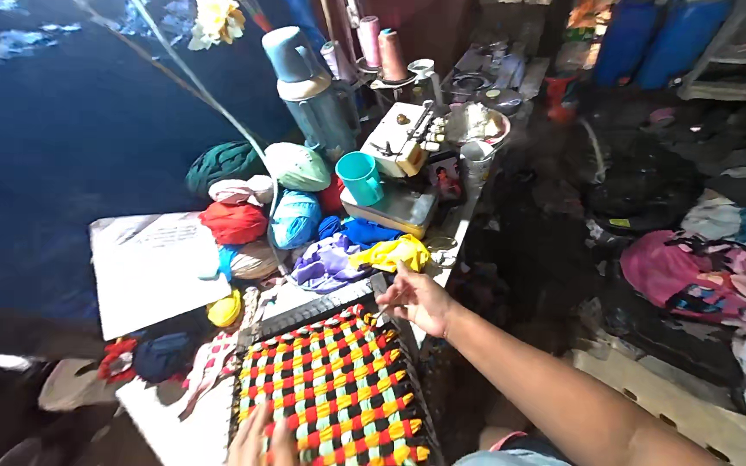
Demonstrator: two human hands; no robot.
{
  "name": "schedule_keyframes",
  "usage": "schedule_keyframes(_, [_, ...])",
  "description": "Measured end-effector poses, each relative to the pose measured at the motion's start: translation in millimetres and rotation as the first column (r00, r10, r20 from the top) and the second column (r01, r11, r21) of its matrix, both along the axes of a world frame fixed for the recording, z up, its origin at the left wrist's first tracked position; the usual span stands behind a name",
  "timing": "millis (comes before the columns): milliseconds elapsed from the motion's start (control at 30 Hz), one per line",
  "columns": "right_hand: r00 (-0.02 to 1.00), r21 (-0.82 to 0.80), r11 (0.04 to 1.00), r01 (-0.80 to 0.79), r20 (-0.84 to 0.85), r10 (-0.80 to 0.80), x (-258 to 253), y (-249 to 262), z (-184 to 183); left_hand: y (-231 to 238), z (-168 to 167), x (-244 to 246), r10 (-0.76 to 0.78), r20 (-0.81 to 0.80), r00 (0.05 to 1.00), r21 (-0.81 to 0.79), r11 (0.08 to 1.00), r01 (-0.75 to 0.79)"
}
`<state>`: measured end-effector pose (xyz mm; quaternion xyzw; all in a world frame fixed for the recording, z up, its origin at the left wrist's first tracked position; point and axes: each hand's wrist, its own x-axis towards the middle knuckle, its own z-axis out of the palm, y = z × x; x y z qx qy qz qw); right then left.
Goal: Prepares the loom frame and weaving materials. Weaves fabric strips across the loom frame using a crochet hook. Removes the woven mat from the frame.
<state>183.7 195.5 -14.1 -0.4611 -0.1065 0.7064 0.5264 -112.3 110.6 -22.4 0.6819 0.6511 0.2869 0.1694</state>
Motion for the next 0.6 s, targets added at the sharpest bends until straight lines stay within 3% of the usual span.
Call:
schedule_keyframes(67, [0.994, -0.026, 0.996, 0.088, -0.063, -0.089, -3.8, -0.1, -4.3, 34.8, -1.3, 31.1, -0.122, 0.047, 0.991, 0.050, 0.992, 0.119])
schedule_keyframes(133, [0.975, -0.040, 0.985, 0.171, -0.139, -0.175, -6.1, 1.0, -8.7, 72.3, 2.1, 56.8, -0.222, 0.028, 0.975, -0.003, 0.975, 0.222])
schedule_keyframes(267, [0.953, -0.009, 0.978, 0.209, -0.222, -0.206, -5.4, -0.3, -10.4, 135.2, 11.8, 87.3, -0.471, -0.117, 0.874, -0.426, 0.819, 0.384])
schedule_keyframes(333, [0.948, 0.032, 0.977, 0.212, -0.249, -0.198, -2.7, -0.6, -11.7, 149.4, 10.4, 97.0, -0.555, -0.144, 0.819, -0.560, 0.728, 0.395])
schedule_keyframes(400, [0.943, 0.062, 0.971, 0.231, -0.260, -0.208, -1.1, -0.3, -14.6, 153.0, 6.5, 102.3, -0.590, -0.162, 0.791, -0.602, 0.695, 0.394])
schedule_keyframes(600, [0.928, 0.088, 0.953, 0.288, -0.270, -0.256, 12.1, -1.2, -30.8, 148.2, -9.7, 114.1, -0.527, -0.334, 0.781, -0.602, 0.757, 0.254])
